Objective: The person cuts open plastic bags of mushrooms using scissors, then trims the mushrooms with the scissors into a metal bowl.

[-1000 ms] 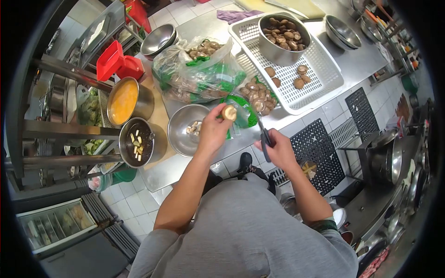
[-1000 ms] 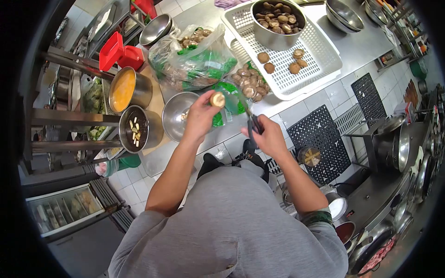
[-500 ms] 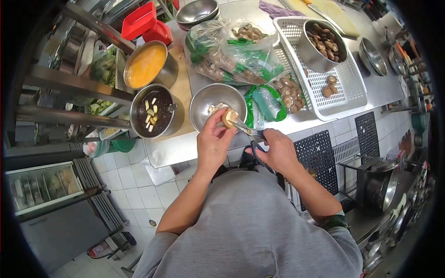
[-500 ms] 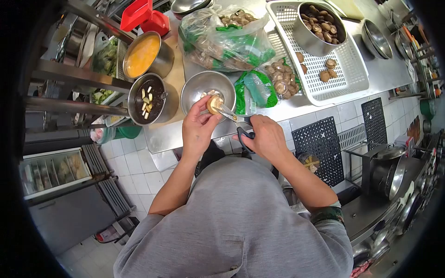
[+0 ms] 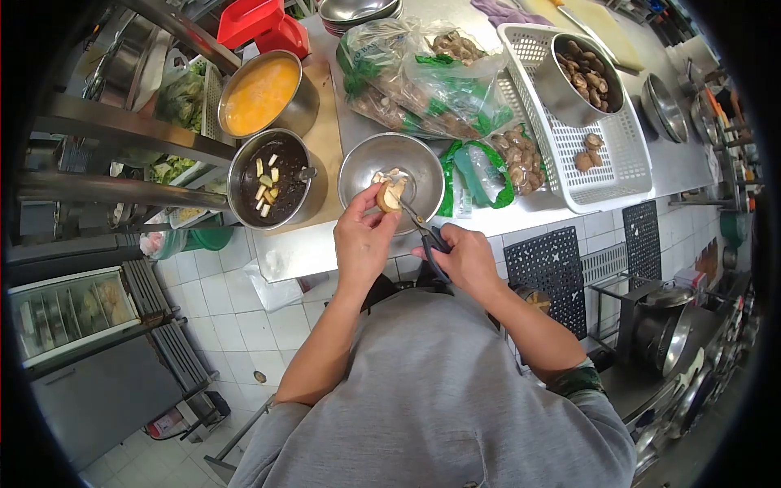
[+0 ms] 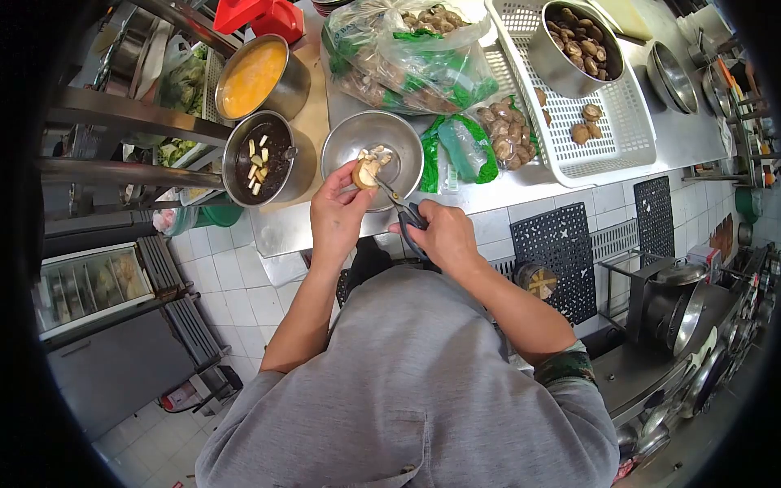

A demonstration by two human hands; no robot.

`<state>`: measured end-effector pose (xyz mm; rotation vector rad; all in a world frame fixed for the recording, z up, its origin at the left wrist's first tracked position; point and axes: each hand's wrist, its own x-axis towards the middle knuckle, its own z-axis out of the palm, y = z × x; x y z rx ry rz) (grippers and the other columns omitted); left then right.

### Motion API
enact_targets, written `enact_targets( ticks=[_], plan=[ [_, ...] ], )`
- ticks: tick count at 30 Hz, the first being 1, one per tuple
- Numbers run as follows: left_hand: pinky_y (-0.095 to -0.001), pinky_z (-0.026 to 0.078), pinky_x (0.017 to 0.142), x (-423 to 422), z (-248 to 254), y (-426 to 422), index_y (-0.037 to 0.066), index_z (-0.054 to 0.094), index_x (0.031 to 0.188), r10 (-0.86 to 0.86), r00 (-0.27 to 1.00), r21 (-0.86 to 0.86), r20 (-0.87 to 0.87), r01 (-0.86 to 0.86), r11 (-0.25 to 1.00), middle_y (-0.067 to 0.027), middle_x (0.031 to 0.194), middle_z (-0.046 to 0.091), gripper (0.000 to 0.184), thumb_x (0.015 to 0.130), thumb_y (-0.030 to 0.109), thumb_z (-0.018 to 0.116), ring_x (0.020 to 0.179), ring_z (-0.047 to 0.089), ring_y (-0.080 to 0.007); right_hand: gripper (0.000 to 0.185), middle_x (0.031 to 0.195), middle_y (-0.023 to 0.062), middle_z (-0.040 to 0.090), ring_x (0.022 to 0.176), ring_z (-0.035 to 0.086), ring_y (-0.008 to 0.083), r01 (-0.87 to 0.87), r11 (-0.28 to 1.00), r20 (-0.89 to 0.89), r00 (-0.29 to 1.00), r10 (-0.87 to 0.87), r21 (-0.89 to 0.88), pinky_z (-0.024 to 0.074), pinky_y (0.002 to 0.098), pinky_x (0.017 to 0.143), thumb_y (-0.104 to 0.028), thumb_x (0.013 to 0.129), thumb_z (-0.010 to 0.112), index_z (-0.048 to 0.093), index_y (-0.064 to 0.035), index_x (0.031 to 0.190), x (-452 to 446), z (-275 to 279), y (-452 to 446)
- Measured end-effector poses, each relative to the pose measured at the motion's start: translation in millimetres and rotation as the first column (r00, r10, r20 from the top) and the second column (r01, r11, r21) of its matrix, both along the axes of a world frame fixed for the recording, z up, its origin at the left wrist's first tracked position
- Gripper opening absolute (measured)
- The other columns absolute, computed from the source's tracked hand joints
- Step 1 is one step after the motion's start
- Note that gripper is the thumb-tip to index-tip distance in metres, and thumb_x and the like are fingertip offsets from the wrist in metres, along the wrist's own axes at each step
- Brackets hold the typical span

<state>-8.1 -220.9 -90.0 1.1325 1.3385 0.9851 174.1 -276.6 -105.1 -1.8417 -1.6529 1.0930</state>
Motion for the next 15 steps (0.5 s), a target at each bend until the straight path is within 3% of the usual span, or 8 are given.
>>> enact_targets(
  ticks=[2, 5, 8, 13, 15],
  plan=[
    [-0.0262, 0.054, 0.087, -4, 2, 1, -0.006, 0.053, 0.135, -0.017, 1.000, -0.011, -0.021, 0.016, 1.000, -0.0145, 0.121, 0.065, 0.050, 0.088, -0.003, 0.068, 0.103, 0.068, -0.0181, 0.044, 0.059, 0.0036, 0.059, 0.049, 0.056, 0.0166, -0.017, 0.983, -0.275, 0.961, -0.034, -0.183, 0.0447, 0.0344, 0.050, -0.042, 0.084, 0.080, 0.062, -0.0032, 0.073, 3, -13, 0],
    [-0.0266, 0.054, 0.088, -9, 9, 2, -0.005, 0.053, 0.135, -0.042, 0.999, -0.048, -0.018, 0.041, 0.998, -0.0138, 0.121, 0.065, 0.050, 0.088, -0.002, 0.068, 0.103, 0.067, -0.0173, 0.042, 0.059, -0.0020, 0.055, 0.051, 0.051, 0.0061, -0.077, 0.890, -0.715, 0.628, -0.307, -0.449, 0.0385, 0.0260, 0.047, -0.043, 0.089, 0.076, 0.065, -0.0057, 0.074, 1, -4, -3],
    [-0.0268, 0.054, 0.088, -15, 5, 4, -0.004, 0.053, 0.136, -0.016, 1.000, -0.057, -0.001, 0.016, 0.998, -0.0133, 0.122, 0.065, 0.050, 0.088, -0.002, 0.069, 0.103, 0.067, -0.0167, 0.043, 0.059, -0.0027, 0.054, 0.051, 0.050, 0.0061, -0.068, 0.871, -0.778, 0.487, -0.397, -0.487, 0.0377, 0.0241, 0.048, -0.047, 0.092, 0.071, 0.066, -0.0069, 0.075, 10, -5, -1],
    [-0.0274, 0.053, 0.090, -25, 7, 2, -0.003, 0.054, 0.136, 0.045, 0.999, -0.026, 0.020, -0.045, 0.999, -0.0122, 0.123, 0.065, 0.050, 0.088, -0.001, 0.070, 0.103, 0.066, -0.0162, 0.054, 0.079, 0.0006, 0.062, 0.066, 0.056, 0.0095, -0.256, 0.773, -0.735, 0.574, -0.361, -0.580, 0.0422, 0.0213, 0.058, -0.054, 0.094, 0.065, 0.068, -0.0005, 0.100, 31, -1, 4],
    [-0.0279, 0.053, 0.092, -26, 15, 3, -0.003, 0.053, 0.136, 0.054, 0.998, -0.025, 0.017, -0.054, 0.998, -0.0121, 0.122, 0.065, 0.051, 0.088, -0.001, 0.070, 0.104, 0.066, -0.0163, 0.054, 0.080, 0.0004, 0.062, 0.067, 0.055, 0.0090, -0.274, 0.787, -0.754, 0.566, -0.333, -0.553, 0.0431, 0.0214, 0.059, -0.054, 0.094, 0.065, 0.068, -0.0002, 0.102, 41, 12, 4]
  ],
)
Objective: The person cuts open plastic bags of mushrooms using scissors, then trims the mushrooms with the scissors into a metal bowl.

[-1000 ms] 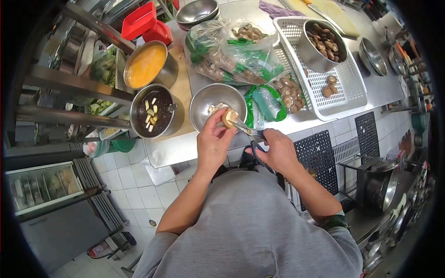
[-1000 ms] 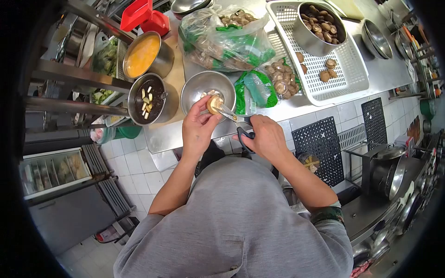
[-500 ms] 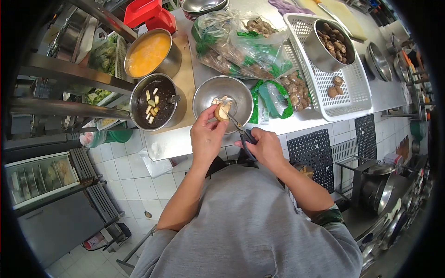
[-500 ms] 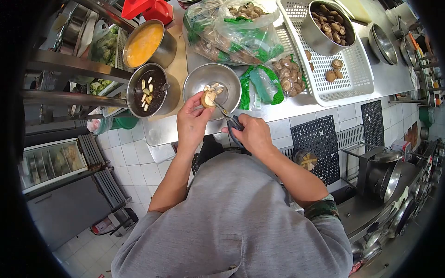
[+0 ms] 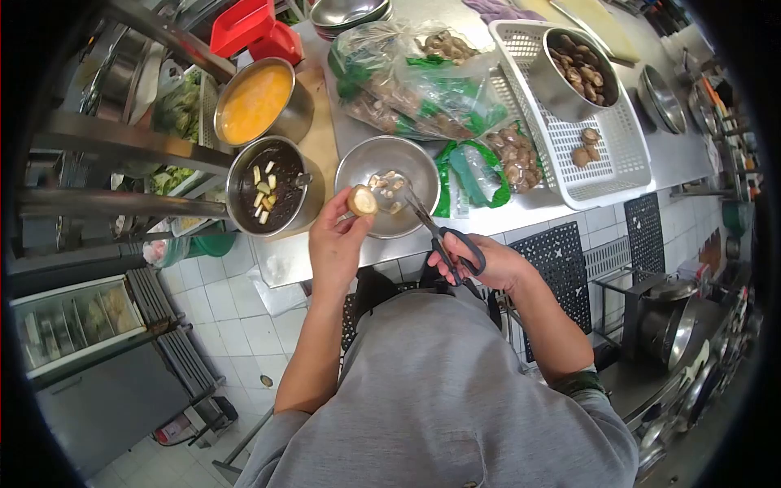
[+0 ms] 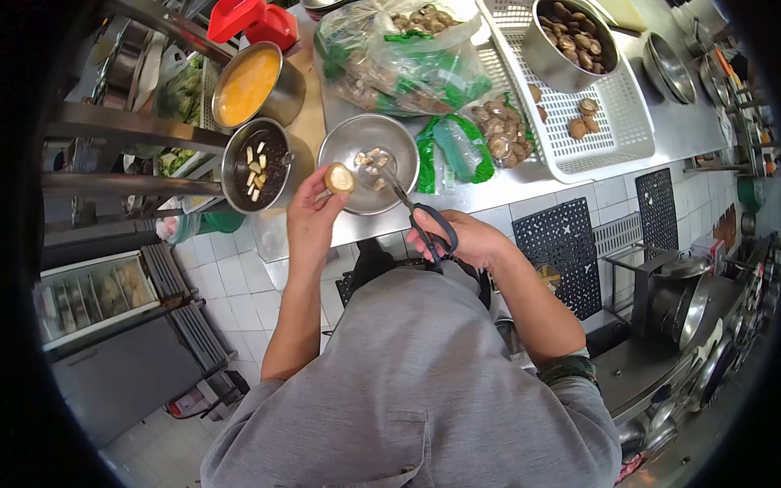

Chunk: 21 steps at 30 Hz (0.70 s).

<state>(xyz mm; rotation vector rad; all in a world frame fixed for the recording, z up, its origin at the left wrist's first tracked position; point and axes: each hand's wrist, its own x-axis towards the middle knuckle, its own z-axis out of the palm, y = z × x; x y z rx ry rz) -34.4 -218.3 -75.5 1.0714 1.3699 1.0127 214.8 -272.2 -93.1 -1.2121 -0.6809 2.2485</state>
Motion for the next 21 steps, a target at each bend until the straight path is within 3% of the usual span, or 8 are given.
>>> enact_targets(
  ticks=[4, 8, 13, 14, 16, 18, 20, 21],
  plan=[
    [-0.0284, 0.054, 0.088, 19, 6, 8, -0.003, 0.053, 0.136, -0.081, 0.995, 0.011, 0.055, 0.080, 0.997, -0.0132, 0.121, 0.064, 0.052, 0.088, 0.001, 0.071, 0.103, 0.067, -0.0179, 0.050, 0.081, -0.0003, 0.062, 0.069, 0.055, 0.0078, -0.065, 0.967, -0.034, 0.997, 0.076, 0.247, 0.0431, 0.0211, 0.061, -0.048, 0.092, 0.070, 0.067, -0.0001, 0.104, 34, 9, -16],
    [-0.0300, 0.055, 0.090, 86, 15, 28, -0.007, 0.050, 0.137, -0.324, 0.942, -0.004, 0.083, 0.326, 0.945, -0.0173, 0.126, 0.062, 0.057, 0.088, 0.007, 0.075, 0.106, 0.066, -0.0206, 0.048, 0.078, -0.0004, 0.059, 0.070, 0.054, 0.0077, 0.163, 0.894, -0.034, 0.986, -0.164, 0.418, 0.0426, 0.0216, 0.062, -0.042, 0.084, 0.080, 0.066, 0.0000, 0.103, 79, 36, -51],
    [-0.0287, 0.052, 0.092, 191, 70, 57, -0.007, 0.045, 0.142, -0.593, 0.696, 0.231, 0.405, 0.550, 0.803, -0.0157, 0.123, 0.065, 0.063, 0.089, 0.009, 0.074, 0.106, 0.066, -0.0175, 0.064, 0.075, -0.0006, 0.058, 0.068, 0.052, 0.0077, 0.310, 0.807, 0.050, 0.921, -0.385, 0.503, 0.0398, 0.0208, 0.061, -0.058, 0.074, 0.082, 0.066, -0.0015, 0.099, 115, 61, -86],
    [-0.0299, 0.053, 0.092, 191, 73, 61, -0.006, 0.052, 0.136, -0.598, 0.736, 0.270, 0.318, 0.535, 0.801, -0.0141, 0.119, 0.067, 0.052, 0.091, 0.011, 0.072, 0.104, 0.066, -0.0177, 0.065, 0.075, -0.0006, 0.058, 0.068, 0.052, 0.0076, 0.336, 0.790, 0.065, 0.902, -0.426, 0.512, 0.0397, 0.0208, 0.061, -0.059, 0.073, 0.082, 0.066, -0.0018, 0.099, 119, 62, -93],
    [-0.0304, 0.055, 0.086, 164, 43, 73, -0.005, 0.062, 0.122, -0.581, 0.807, 0.335, -0.107, 0.580, 0.743, -0.0122, 0.109, 0.071, 0.035, 0.092, 0.011, 0.070, 0.097, 0.068, -0.0171, 0.059, 0.075, -0.0011, 0.058, 0.068, 0.052, 0.0071, 0.409, 0.765, 0.042, 0.869, -0.492, 0.497, 0.0403, 0.0213, 0.062, -0.054, 0.076, 0.083, 0.067, -0.0027, 0.099, 124, 59, -109],
    [-0.0324, 0.055, 0.079, 148, -13, 79, -0.004, 0.069, 0.104, -0.537, 0.700, 0.127, -0.471, 0.656, 0.744, -0.0124, 0.095, 0.074, 0.020, 0.090, 0.010, 0.067, 0.090, 0.070, -0.0163, 0.051, 0.074, -0.0017, 0.058, 0.068, 0.052, 0.0068, 0.438, 0.769, 0.042, 0.857, -0.513, 0.465, 0.0410, 0.0217, 0.062, -0.047, 0.079, 0.082, 0.067, -0.0028, 0.099, 122, 44, -118],
    [-0.0351, 0.054, 0.073, 161, -52, 78, -0.004, 0.071, 0.095, -0.539, 0.552, 0.046, -0.636, 0.724, 0.688, -0.0127, 0.083, 0.072, 0.018, 0.084, 0.009, 0.064, 0.083, 0.069, -0.0157, 0.040, 0.073, -0.0040, 0.056, 0.067, 0.051, 0.0066, 0.406, 0.790, 0.057, 0.874, -0.483, 0.461, 0.0422, 0.0223, 0.062, -0.038, 0.085, 0.080, 0.066, -0.0035, 0.099, 119, 22, -120],
    [-0.0358, 0.053, 0.073, 171, -65, 76, -0.004, 0.070, 0.093, -0.504, 0.580, 0.024, -0.640, 0.671, 0.741, -0.0130, 0.080, 0.072, 0.019, 0.082, 0.010, 0.063, 0.082, 0.069, -0.0164, 0.040, 0.071, -0.0039, 0.056, 0.065, 0.051, 0.0070, 0.405, 0.800, 0.146, 0.848, -0.510, 0.442, 0.0421, 0.0229, 0.060, -0.039, 0.085, 0.079, 0.065, -0.0034, 0.096, 114, 11, -117]
  ],
)
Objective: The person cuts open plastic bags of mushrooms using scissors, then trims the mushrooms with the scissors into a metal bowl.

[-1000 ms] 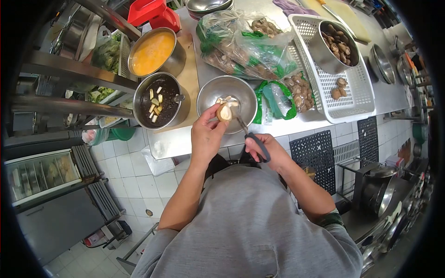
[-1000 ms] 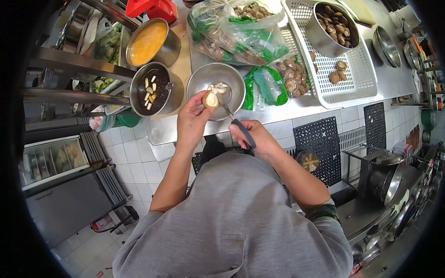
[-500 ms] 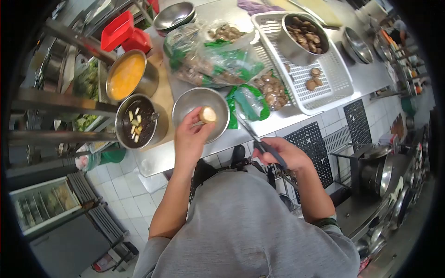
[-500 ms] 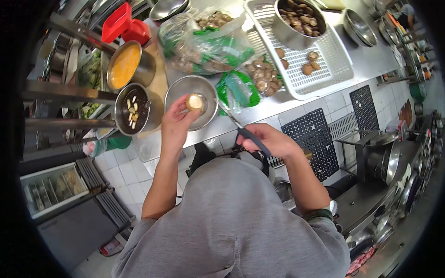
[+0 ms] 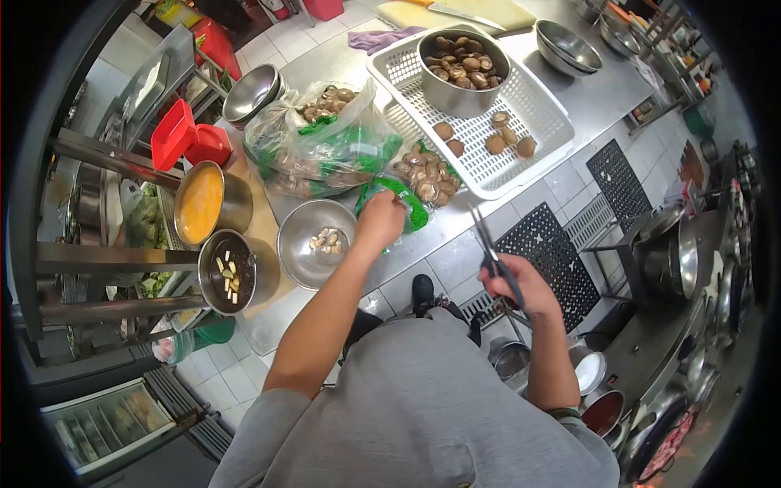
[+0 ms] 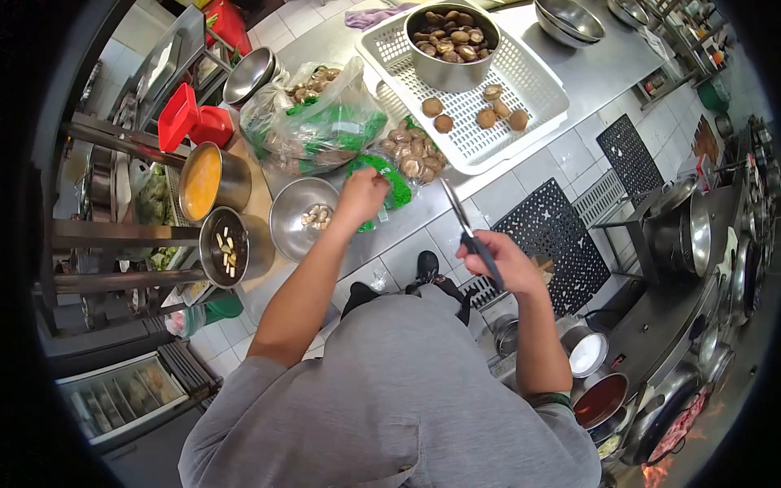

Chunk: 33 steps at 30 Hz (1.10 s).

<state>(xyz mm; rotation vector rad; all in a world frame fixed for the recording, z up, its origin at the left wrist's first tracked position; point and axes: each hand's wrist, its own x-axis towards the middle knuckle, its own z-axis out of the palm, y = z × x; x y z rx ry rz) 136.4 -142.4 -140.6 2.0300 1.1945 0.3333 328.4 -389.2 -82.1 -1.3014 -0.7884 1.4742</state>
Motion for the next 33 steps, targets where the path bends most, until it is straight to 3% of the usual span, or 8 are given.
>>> enact_targets(
  ticks=[2, 4, 6, 9, 12, 21, 26, 33],
  plan=[
    [-0.0371, 0.053, 0.073, 24, -16, -1, -0.005, 0.070, 0.089, 0.144, 0.989, -0.022, -0.034, -0.145, 0.989, -0.0136, 0.076, 0.070, 0.019, 0.079, 0.010, 0.062, 0.079, 0.069, -0.0179, 0.041, 0.068, -0.0037, 0.054, 0.062, 0.050, 0.0078, 0.090, 0.990, 0.147, 0.986, -0.073, -0.112, 0.0418, 0.0241, 0.058, -0.041, 0.085, 0.078, 0.065, -0.0033, 0.090, -13, -21, 12],
    [-0.0346, 0.052, 0.074, 34, -24, -1, -0.003, 0.069, 0.094, 0.275, 0.928, -0.409, 0.250, -0.156, 0.899, -0.0105, 0.085, 0.070, 0.015, 0.086, 0.009, 0.065, 0.081, 0.067, -0.0193, 0.046, 0.063, 0.0003, 0.052, 0.058, 0.048, 0.0101, 0.181, 0.978, 0.547, 0.831, -0.096, -0.104, 0.0414, 0.0273, 0.054, -0.046, 0.086, 0.077, 0.061, -0.0024, 0.079, -21, -50, 29],
    [-0.0335, 0.051, 0.074, 36, -44, -3, -0.002, 0.069, 0.099, 0.472, 0.752, -0.665, 0.460, -0.061, 0.744, -0.0085, 0.091, 0.070, 0.014, 0.090, 0.009, 0.065, 0.083, 0.066, -0.0191, 0.054, 0.064, 0.0128, 0.060, 0.059, 0.060, 0.0251, 0.275, 0.956, 0.692, 0.710, -0.132, -0.100, 0.0463, 0.0390, 0.056, -0.050, 0.085, 0.074, 0.060, 0.0007, 0.075, -26, -58, 49],
    [-0.0313, 0.050, 0.072, 37, -12, -13, 0.002, 0.067, 0.104, 0.583, 0.697, -0.829, 0.417, 0.028, 0.559, -0.0050, 0.095, 0.068, 0.012, 0.094, 0.009, 0.065, 0.083, 0.063, -0.0160, 0.057, 0.074, 0.0231, 0.068, 0.074, 0.067, 0.0418, 0.287, 0.954, 0.815, 0.571, -0.098, -0.086, 0.0509, 0.0488, 0.066, -0.053, 0.084, 0.073, 0.062, 0.0030, 0.080, -28, -66, 76],
    [-0.0304, 0.050, 0.071, 42, -2, -18, 0.002, 0.068, 0.101, 0.579, 0.720, -0.814, 0.382, -0.034, 0.580, -0.0053, 0.094, 0.068, 0.012, 0.094, 0.010, 0.065, 0.082, 0.063, -0.0154, 0.058, 0.076, 0.0228, 0.068, 0.076, 0.068, 0.0410, 0.200, 0.962, 0.862, 0.504, 0.063, -0.188, 0.0526, 0.0492, 0.069, -0.054, 0.084, 0.072, 0.062, 0.0027, 0.084, -31, -50, 86],
    [-0.0289, 0.053, 0.073, 7, 5, -9, 0.001, 0.064, 0.112, 0.472, 0.827, -0.573, 0.304, -0.237, 0.784, -0.0078, 0.097, 0.069, 0.023, 0.096, 0.016, 0.063, 0.081, 0.066, -0.0152, 0.053, 0.077, 0.0197, 0.068, 0.076, 0.067, 0.0409, 0.163, 0.983, 0.874, 0.486, -0.009, -0.080, 0.0503, 0.0514, 0.068, -0.049, 0.082, 0.077, 0.059, 0.0004, 0.081, -32, -40, 88],
    [-0.0259, 0.056, 0.072, -70, 73, -27, 0.001, 0.063, 0.116, 0.491, 0.778, -0.650, 0.393, -0.142, 0.746, -0.0063, 0.097, 0.069, 0.029, 0.100, 0.025, 0.062, 0.080, 0.066, -0.0122, 0.052, 0.071, 0.0142, 0.055, 0.068, 0.054, 0.0362, -0.171, 0.949, 0.867, 0.473, -0.155, 0.263, 0.0447, 0.0449, 0.065, -0.041, 0.071, 0.086, 0.054, -0.0010, 0.075, -57, -9, 74],
    [-0.0243, 0.055, 0.076, -131, 88, -38, 0.002, 0.066, 0.118, 0.512, 0.804, -0.747, 0.303, -0.133, 0.652, -0.0032, 0.097, 0.068, 0.032, 0.103, 0.029, 0.058, 0.081, 0.063, -0.0089, 0.048, 0.081, 0.0148, 0.058, 0.080, 0.058, 0.0343, -0.429, 0.879, 0.944, 0.324, -0.067, 0.209, 0.0458, 0.0443, 0.072, -0.037, 0.071, 0.084, 0.056, -0.0007, 0.084, -85, 14, 100]
  ],
)
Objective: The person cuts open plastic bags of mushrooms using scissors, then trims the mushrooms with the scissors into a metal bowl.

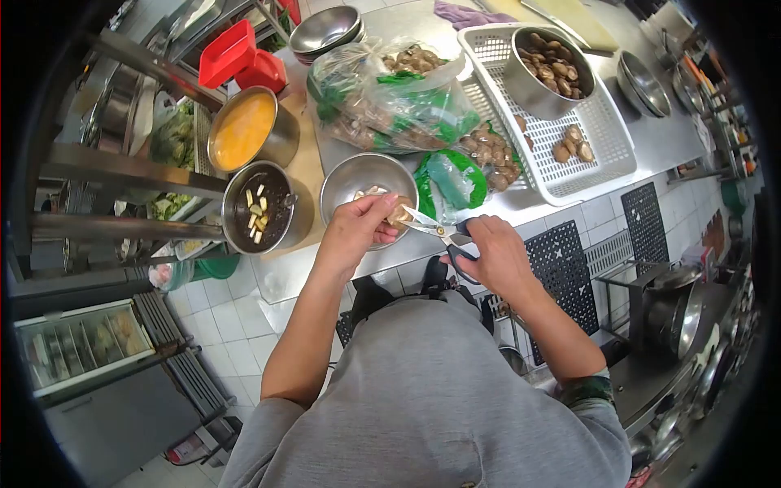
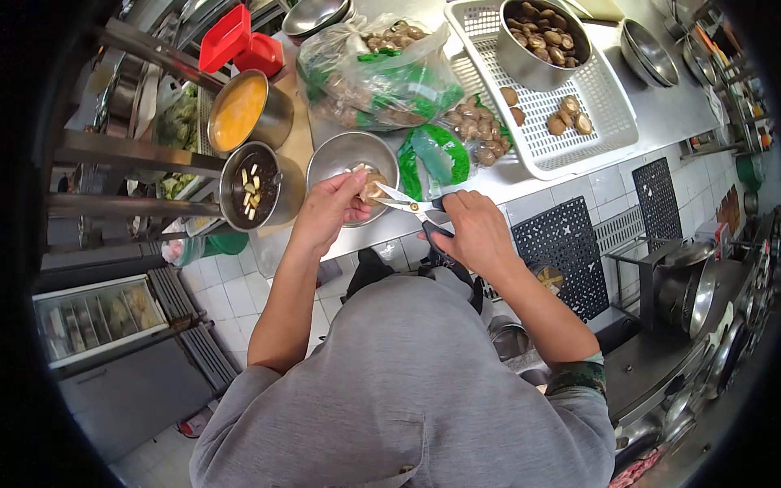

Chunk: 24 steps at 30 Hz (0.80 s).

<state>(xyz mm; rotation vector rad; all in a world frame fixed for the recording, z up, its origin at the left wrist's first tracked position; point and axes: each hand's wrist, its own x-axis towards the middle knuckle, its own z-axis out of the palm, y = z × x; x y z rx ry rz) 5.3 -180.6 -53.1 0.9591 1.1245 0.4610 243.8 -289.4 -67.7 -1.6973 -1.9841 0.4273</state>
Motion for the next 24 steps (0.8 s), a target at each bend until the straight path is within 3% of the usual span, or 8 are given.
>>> enact_targets(
  ticks=[4, 7, 10, 13, 16, 19, 22, 24],
  plan=[
    [-0.0268, 0.053, 0.088, -11, -3, -19, 0.001, 0.058, 0.134, -0.019, 0.993, 0.086, 0.119, 0.009, 0.996, -0.0023, 0.106, 0.065, 0.039, 0.104, 0.025, 0.056, 0.094, 0.060, -0.0084, 0.047, 0.080, 0.0153, 0.059, 0.080, 0.059, 0.0350, -0.012, 0.999, 0.013, 1.000, 0.013, -0.030, 0.0468, 0.0446, 0.071, -0.038, 0.072, 0.084, 0.057, -0.0006, 0.084, -13, 3, 8],
    [-0.0287, 0.049, 0.095, -14, -11, -30, 0.000, 0.051, 0.142, -0.063, 0.998, 0.258, 0.004, 0.060, 0.964, -0.0030, 0.115, 0.064, 0.043, 0.103, 0.018, 0.054, 0.103, 0.058, -0.0094, 0.047, 0.080, 0.0160, 0.061, 0.078, 0.060, 0.0358, -0.032, 0.998, -0.007, 0.999, 0.032, -0.049, 0.0479, 0.0452, 0.070, -0.038, 0.073, 0.083, 0.057, -0.0002, 0.084, -25, 3, 11],
    [-0.0295, 0.048, 0.096, -24, -25, -32, -0.002, 0.052, 0.139, -0.061, 0.993, 0.360, -0.103, 0.094, 0.928, -0.0045, 0.118, 0.064, 0.041, 0.102, 0.015, 0.053, 0.104, 0.059, -0.0110, 0.047, 0.078, 0.0155, 0.062, 0.076, 0.062, 0.0355, -0.011, 0.994, -0.010, 1.000, 0.010, -0.111, 0.0489, 0.0449, 0.068, -0.038, 0.073, 0.083, 0.057, -0.0004, 0.083, -36, -2, 10],
    [-0.0301, 0.047, 0.087, -30, -34, -32, 0.002, 0.059, 0.132, -0.024, 0.985, 0.401, -0.170, 0.091, 0.912, -0.0100, 0.107, 0.064, 0.036, 0.100, 0.017, 0.055, 0.095, 0.060, -0.0150, 0.045, 0.072, 0.0154, 0.064, 0.068, 0.063, 0.0364, 0.003, 0.992, -0.002, 1.000, -0.003, -0.122, 0.0488, 0.0457, 0.061, -0.039, 0.073, 0.083, 0.058, -0.0018, 0.080, -43, -14, 9],
    [-0.0298, 0.048, 0.086, -35, -37, -29, -0.001, 0.061, 0.127, -0.012, 0.985, 0.359, -0.174, 0.075, 0.930, -0.0079, 0.103, 0.065, 0.033, 0.101, 0.018, 0.054, 0.092, 0.060, -0.0145, 0.048, 0.064, 0.0116, 0.061, 0.056, 0.062, 0.0299, 0.015, 0.995, 0.002, 1.000, -0.015, -0.098, 0.0476, 0.0415, 0.054, -0.043, 0.074, 0.084, 0.059, -0.0016, 0.077, -50, -32, 7],
    [-0.0278, 0.050, 0.092, -42, -29, -23, -0.002, 0.059, 0.129, 0.016, 0.997, 0.186, -0.080, -0.001, 0.983, -0.0054, 0.110, 0.066, 0.034, 0.103, 0.018, 0.052, 0.097, 0.061, -0.0125, 0.051, 0.060, 0.0039, 0.058, 0.051, 0.057, 0.0170, -0.186, 0.746, -0.447, 0.880, -0.163, -0.639, 0.0442, 0.0316, 0.049, -0.050, 0.079, 0.082, 0.060, -0.0039, 0.075, -48, -46, 18],
    [-0.0275, 0.051, 0.090, -52, -28, -20, -0.003, 0.061, 0.126, 0.099, 0.990, 0.181, -0.101, -0.079, 0.980, -0.0057, 0.108, 0.066, 0.033, 0.103, 0.020, 0.052, 0.096, 0.062, -0.0127, 0.052, 0.064, -0.0024, 0.055, 0.055, 0.053, 0.0070, -0.512, 0.496, -0.709, 0.572, -0.412, -0.701, 0.0401, 0.0228, 0.050, -0.057, 0.082, 0.077, 0.062, -0.0068, 0.078, -42, -30, 28],
    [-0.0275, 0.052, 0.089, -60, -30, -19, -0.003, 0.061, 0.125, 0.110, 0.990, 0.197, -0.092, -0.090, 0.976, -0.0052, 0.107, 0.066, 0.032, 0.103, 0.020, 0.053, 0.096, 0.062, -0.0125, 0.051, 0.066, -0.0029, 0.057, 0.056, 0.053, 0.0062, -0.517, 0.509, -0.717, 0.593, -0.366, -0.688, 0.0392, 0.0212, 0.050, -0.058, 0.083, 0.076, 0.063, -0.0085, 0.081, -38, -39, 29]
  ],
)
